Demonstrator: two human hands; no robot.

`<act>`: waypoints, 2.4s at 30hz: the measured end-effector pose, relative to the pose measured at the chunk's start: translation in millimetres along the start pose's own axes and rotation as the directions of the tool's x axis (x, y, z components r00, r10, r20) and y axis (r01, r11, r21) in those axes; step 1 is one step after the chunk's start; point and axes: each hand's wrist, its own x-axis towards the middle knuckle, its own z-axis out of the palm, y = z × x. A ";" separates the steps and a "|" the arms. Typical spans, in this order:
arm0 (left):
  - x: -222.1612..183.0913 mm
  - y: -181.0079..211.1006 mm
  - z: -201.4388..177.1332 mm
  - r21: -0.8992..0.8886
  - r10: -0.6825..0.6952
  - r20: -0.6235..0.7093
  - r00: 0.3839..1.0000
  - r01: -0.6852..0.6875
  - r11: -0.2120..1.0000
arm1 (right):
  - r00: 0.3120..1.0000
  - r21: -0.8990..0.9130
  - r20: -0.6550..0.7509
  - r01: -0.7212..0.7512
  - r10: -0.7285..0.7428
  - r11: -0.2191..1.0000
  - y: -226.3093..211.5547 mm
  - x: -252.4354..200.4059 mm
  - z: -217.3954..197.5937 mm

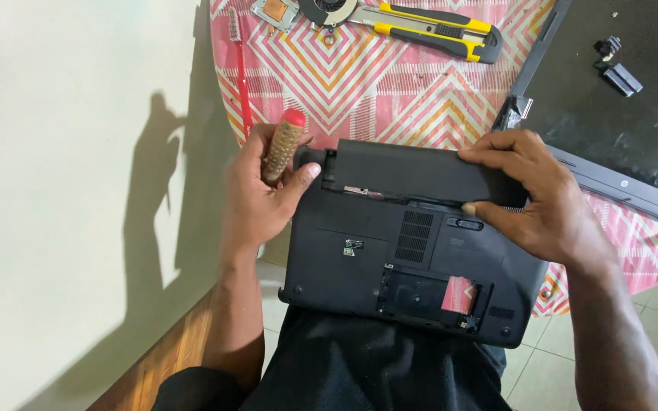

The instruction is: Disassembling a laptop by unscrewing the bottom case and prying it open to access internal components.

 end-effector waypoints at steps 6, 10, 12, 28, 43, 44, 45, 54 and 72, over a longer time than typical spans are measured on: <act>3.3 3.2 1.9 0.147 -0.014 0.204 0.979 -0.016 0.989 | 0.999 0.003 0.034 -0.011 0.011 1.000 2.3 -4.2 5.2; 5.8 10.7 2.0 0.243 -0.155 0.302 0.940 0.082 0.967 | 0.997 0.015 0.081 0.002 -0.003 1.000 3.3 -5.9 7.2; 8.2 8.9 3.9 0.256 -0.160 0.323 0.933 0.077 0.964 | 0.997 -0.001 0.073 0.020 -0.019 1.000 4.8 -5.7 10.7; 13.7 4.9 1.7 0.305 -0.013 0.394 0.919 -0.118 0.945 | 0.978 -0.177 0.051 0.207 -0.201 0.962 4.3 -5.4 14.3; 7.5 -8.0 0.1 0.323 0.054 0.377 0.925 -0.186 0.928 | 0.959 -0.014 0.075 0.275 -0.274 0.961 11.8 0.8 6.8; 7.5 -9.4 0.2 0.321 0.055 0.381 0.923 -0.187 0.928 | 0.960 -0.015 0.074 0.271 -0.269 0.962 13.8 -0.2 2.4; 7.6 -10.9 0.1 0.329 0.070 0.384 0.921 -0.207 0.921 | 0.956 0.032 0.136 0.259 -0.261 0.965 15.7 -1.1 -1.9; 4.5 -11.6 1.3 0.318 0.058 0.358 0.932 -0.180 0.931 | 0.950 -0.108 0.236 0.234 -0.204 0.966 23.0 -10.5 -19.2; 5.5 -23.5 0.6 0.166 0.282 0.382 0.880 -0.365 0.916 | 0.963 -0.145 0.097 0.265 -0.253 0.953 5.5 -26.2 -4.8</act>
